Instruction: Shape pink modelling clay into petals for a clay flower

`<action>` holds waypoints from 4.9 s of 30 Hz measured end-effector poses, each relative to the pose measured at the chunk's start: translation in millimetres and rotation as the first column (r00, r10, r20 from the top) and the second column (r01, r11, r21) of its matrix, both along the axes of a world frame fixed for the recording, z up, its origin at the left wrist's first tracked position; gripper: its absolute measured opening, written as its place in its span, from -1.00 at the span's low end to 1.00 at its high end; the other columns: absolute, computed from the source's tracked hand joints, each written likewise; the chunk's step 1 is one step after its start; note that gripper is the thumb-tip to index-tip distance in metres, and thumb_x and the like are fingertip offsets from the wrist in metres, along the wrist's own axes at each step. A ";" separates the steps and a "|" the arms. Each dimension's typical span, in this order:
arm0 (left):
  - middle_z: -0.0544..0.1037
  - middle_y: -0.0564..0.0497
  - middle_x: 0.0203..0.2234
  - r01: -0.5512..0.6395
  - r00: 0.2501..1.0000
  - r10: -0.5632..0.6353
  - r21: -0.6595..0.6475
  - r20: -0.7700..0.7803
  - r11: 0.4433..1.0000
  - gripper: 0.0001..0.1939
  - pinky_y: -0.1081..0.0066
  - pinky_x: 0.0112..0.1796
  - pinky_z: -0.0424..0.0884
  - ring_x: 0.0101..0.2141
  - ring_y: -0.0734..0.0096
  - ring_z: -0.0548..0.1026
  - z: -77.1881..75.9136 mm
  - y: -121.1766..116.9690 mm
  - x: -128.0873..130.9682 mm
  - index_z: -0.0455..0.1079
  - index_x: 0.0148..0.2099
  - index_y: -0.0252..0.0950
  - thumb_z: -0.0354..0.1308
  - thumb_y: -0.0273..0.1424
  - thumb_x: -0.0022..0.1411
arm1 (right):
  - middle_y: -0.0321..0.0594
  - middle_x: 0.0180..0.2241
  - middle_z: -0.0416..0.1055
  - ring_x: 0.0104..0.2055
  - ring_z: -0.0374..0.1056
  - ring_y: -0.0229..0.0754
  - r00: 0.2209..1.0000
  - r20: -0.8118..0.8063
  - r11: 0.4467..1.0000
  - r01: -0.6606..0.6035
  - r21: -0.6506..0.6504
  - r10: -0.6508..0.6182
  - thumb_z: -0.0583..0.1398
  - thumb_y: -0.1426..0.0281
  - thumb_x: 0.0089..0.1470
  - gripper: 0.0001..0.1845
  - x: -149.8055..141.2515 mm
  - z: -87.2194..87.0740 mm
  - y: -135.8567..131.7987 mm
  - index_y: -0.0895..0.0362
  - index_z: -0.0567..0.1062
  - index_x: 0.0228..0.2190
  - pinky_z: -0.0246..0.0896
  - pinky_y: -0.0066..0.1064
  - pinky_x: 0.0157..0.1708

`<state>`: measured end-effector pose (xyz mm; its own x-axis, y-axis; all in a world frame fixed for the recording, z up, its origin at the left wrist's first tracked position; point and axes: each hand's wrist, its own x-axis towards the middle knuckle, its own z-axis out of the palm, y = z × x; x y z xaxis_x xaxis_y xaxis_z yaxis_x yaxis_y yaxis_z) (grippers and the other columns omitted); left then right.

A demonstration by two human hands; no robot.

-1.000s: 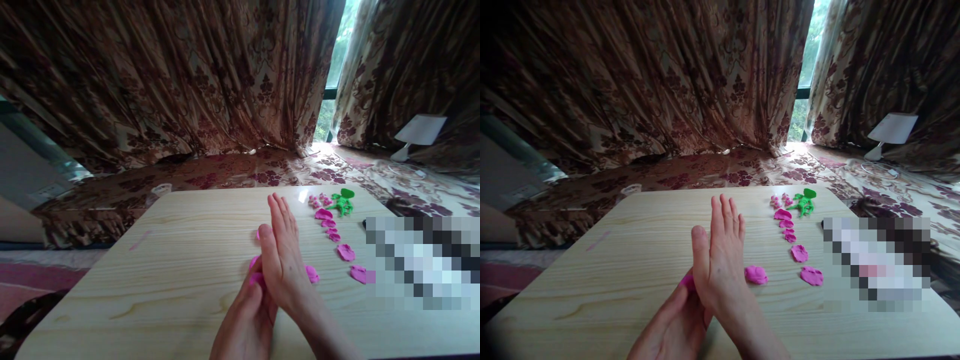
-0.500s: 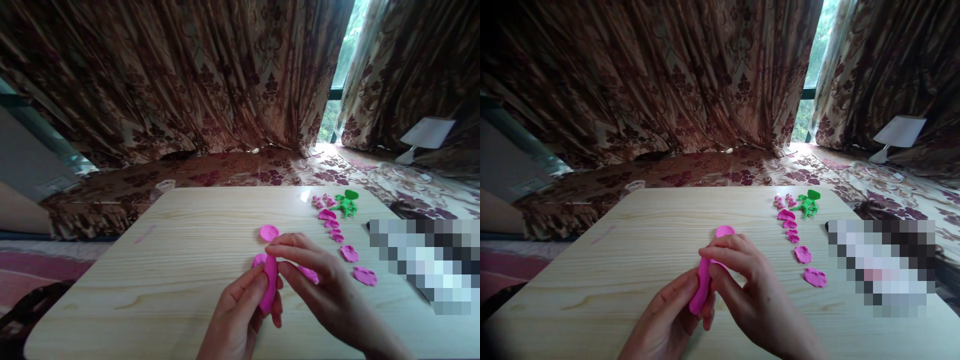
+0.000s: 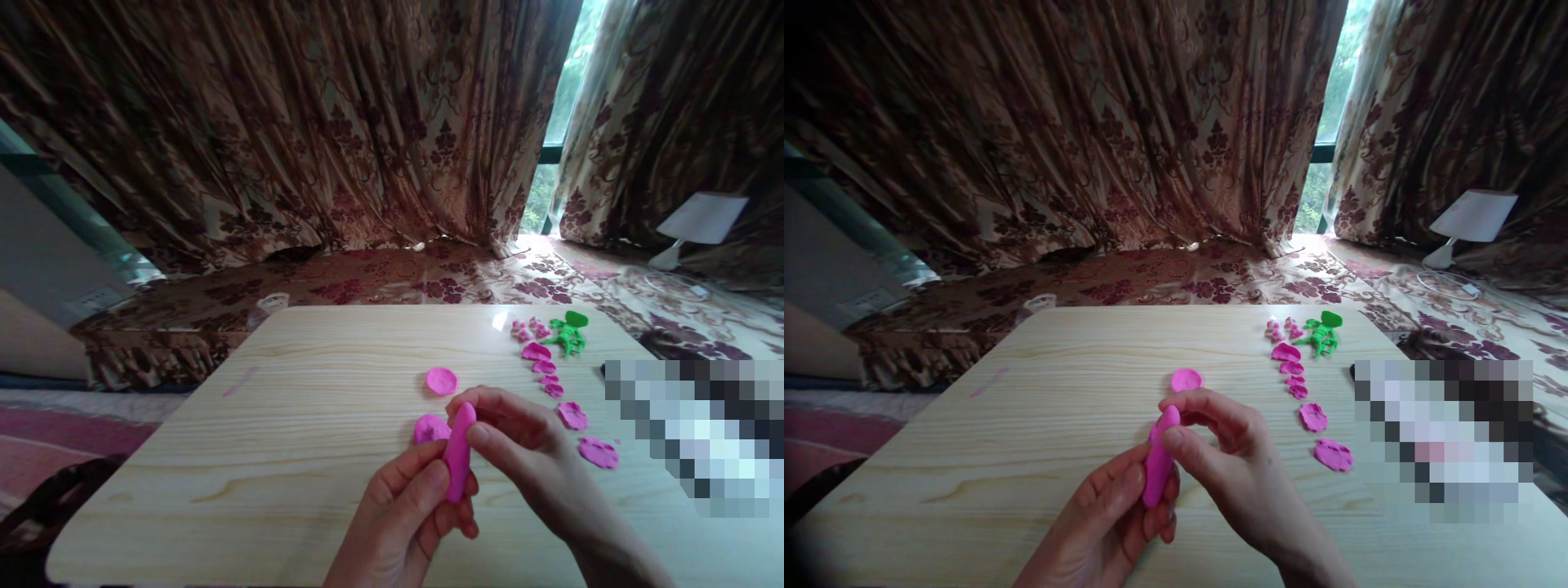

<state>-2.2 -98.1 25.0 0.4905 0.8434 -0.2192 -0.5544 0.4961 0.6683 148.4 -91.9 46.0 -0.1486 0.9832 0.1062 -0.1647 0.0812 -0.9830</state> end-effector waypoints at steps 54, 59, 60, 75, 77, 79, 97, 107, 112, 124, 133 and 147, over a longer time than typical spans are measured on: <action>0.52 0.01 -0.25 0.383 0.251 0.742 0.768 -0.622 0.514 -0.82 0.03 0.08 0.00 -0.01 0.16 0.29 -36.3 42.8 -31.2 0.46 -0.19 -0.13 0.10 -0.38 0.14 | -0.31 -0.44 0.46 -0.36 0.37 -0.24 0.720 0.691 0.967 -0.121 0.226 -0.072 0.13 0.48 0.04 -0.88 -0.4 -15.5 36.5 0.14 0.48 -0.38 0.24 -0.45 -0.30; 0.51 -0.01 -0.30 0.407 0.270 0.721 0.755 -0.638 0.515 -0.82 0.12 -0.02 0.13 -0.14 0.21 0.36 -33.8 43.3 -30.5 0.46 -0.18 -0.17 0.10 -0.39 0.14 | -0.28 -0.45 0.47 -0.38 0.37 -0.23 0.657 0.741 0.941 -0.146 0.304 -0.138 0.13 0.46 0.05 -0.88 -1.9 -18.1 38.7 0.14 0.49 -0.38 0.24 -0.44 -0.30; 0.50 -0.02 -0.30 0.420 0.275 0.710 0.745 -0.648 0.518 -0.81 0.13 -0.05 0.15 -0.17 0.22 0.36 -33.3 43.1 -30.1 0.45 -0.17 -0.18 0.10 -0.39 0.14 | -0.28 -0.45 0.47 -0.38 0.37 -0.24 0.649 0.748 0.939 -0.151 0.309 -0.141 0.14 0.47 0.04 -0.88 -2.1 -18.3 39.0 0.14 0.49 -0.38 0.24 -0.44 -0.31; 0.48 0.02 -0.31 0.488 0.212 0.720 0.710 -0.661 0.508 -0.84 0.07 0.02 0.04 -0.21 0.25 0.38 -35.8 39.8 -27.7 0.47 -0.23 -0.12 0.10 -0.38 0.14 | -0.22 -0.44 0.47 -0.38 0.39 -0.21 0.579 0.803 0.922 -0.217 0.321 -0.143 0.11 0.44 0.10 -0.85 -7.9 -18.3 35.1 0.13 0.49 -0.40 0.24 -0.42 -0.31; 0.48 0.02 -0.31 0.488 0.210 0.720 0.709 -0.662 0.510 -0.84 0.08 0.02 0.06 -0.21 0.25 0.38 -36.3 39.4 -27.7 0.46 -0.22 -0.14 0.11 -0.39 0.14 | -0.21 -0.42 0.47 -0.34 0.40 -0.20 0.565 0.812 0.918 -0.229 0.323 -0.145 0.09 0.47 0.11 -0.84 -8.0 -19.5 35.2 0.13 0.49 -0.39 0.25 -0.40 -0.28; 0.48 0.02 -0.31 0.487 0.213 0.715 0.707 -0.666 0.513 -0.83 0.09 0.01 0.07 -0.21 0.26 0.38 -36.3 39.0 -28.2 0.45 -0.20 -0.16 0.11 -0.39 0.13 | -0.20 -0.36 0.47 -0.28 0.40 -0.18 0.559 0.816 0.913 -0.239 0.332 -0.150 0.09 0.50 0.10 -0.83 -7.0 -20.8 35.4 0.12 0.48 -0.31 0.25 -0.38 -0.23; 0.51 -0.03 -0.22 0.464 0.276 0.716 0.741 -0.641 0.485 -0.60 0.14 -0.08 0.20 -0.18 0.17 0.40 -31.2 38.1 -29.6 0.38 -0.05 -0.16 0.21 -0.46 0.00 | -0.19 -0.36 0.45 -0.34 0.38 -0.19 0.482 0.868 0.928 -0.258 0.268 -0.117 0.15 0.53 0.00 -0.86 1.4 -26.6 29.6 0.14 0.45 -0.34 0.23 -0.41 -0.33; 0.53 -0.05 -0.24 0.347 0.244 0.728 0.759 -0.640 0.551 -0.75 0.28 -0.11 0.26 -0.18 0.26 0.42 5.5 116.8 -44.9 0.45 -0.17 -0.24 0.15 -0.45 0.03 | -0.21 -0.42 0.48 -0.40 0.35 -0.25 0.499 0.854 0.931 -0.222 0.289 -0.146 0.13 0.50 -0.02 -0.83 -23.8 -0.4 118.1 0.18 0.50 -0.35 0.12 -0.51 -0.45; 0.56 0.00 -0.48 0.382 0.218 0.709 0.728 -0.670 0.570 -0.82 0.40 -0.34 0.33 -0.40 0.32 0.45 -4.7 154.0 -55.3 0.49 -0.33 -0.30 0.21 -0.42 -0.08 | -0.25 -0.48 0.49 -0.45 0.33 -0.27 0.445 0.880 0.929 -0.230 0.291 -0.166 0.18 0.52 -0.12 -0.84 -42.7 -14.5 156.9 0.14 0.55 -0.44 0.05 -0.53 -0.50; 0.52 0.01 -0.46 0.408 0.283 0.657 0.708 -0.698 0.577 -0.80 0.45 -0.37 0.27 -0.41 0.37 0.42 -35.4 182.9 -72.1 0.50 -0.33 -0.31 0.16 -0.38 -0.05 | -0.26 -0.50 0.46 -0.45 0.31 -0.27 0.447 0.880 0.937 -0.212 0.277 -0.159 0.12 0.47 -0.09 -0.82 -32.9 -26.8 169.1 0.15 0.54 -0.45 0.05 -0.53 -0.48; 0.49 0.01 -0.49 0.414 0.297 0.671 0.724 -0.680 0.551 -0.82 0.45 -0.39 0.24 -0.44 0.38 0.40 -42.7 178.2 -74.5 0.51 -0.37 -0.30 0.14 -0.34 0.00 | -0.30 -0.52 0.47 -0.49 0.29 -0.32 0.511 0.851 0.935 -0.232 0.270 -0.120 0.14 0.40 -0.05 -0.82 -43.4 -39.2 176.1 0.16 0.55 -0.46 0.03 -0.56 -0.53; 0.52 0.01 -0.50 0.404 0.292 0.678 0.729 -0.675 0.552 -0.84 0.46 -0.40 0.27 -0.45 0.39 0.41 -37.8 172.1 -74.0 0.51 -0.35 -0.28 0.16 -0.38 -0.01 | -0.23 -0.42 0.47 -0.43 0.33 -0.28 0.505 0.845 0.920 -0.223 0.323 -0.174 0.13 0.48 -0.09 -0.67 -43.9 -35.0 170.6 0.13 0.50 -0.21 0.11 -0.53 -0.44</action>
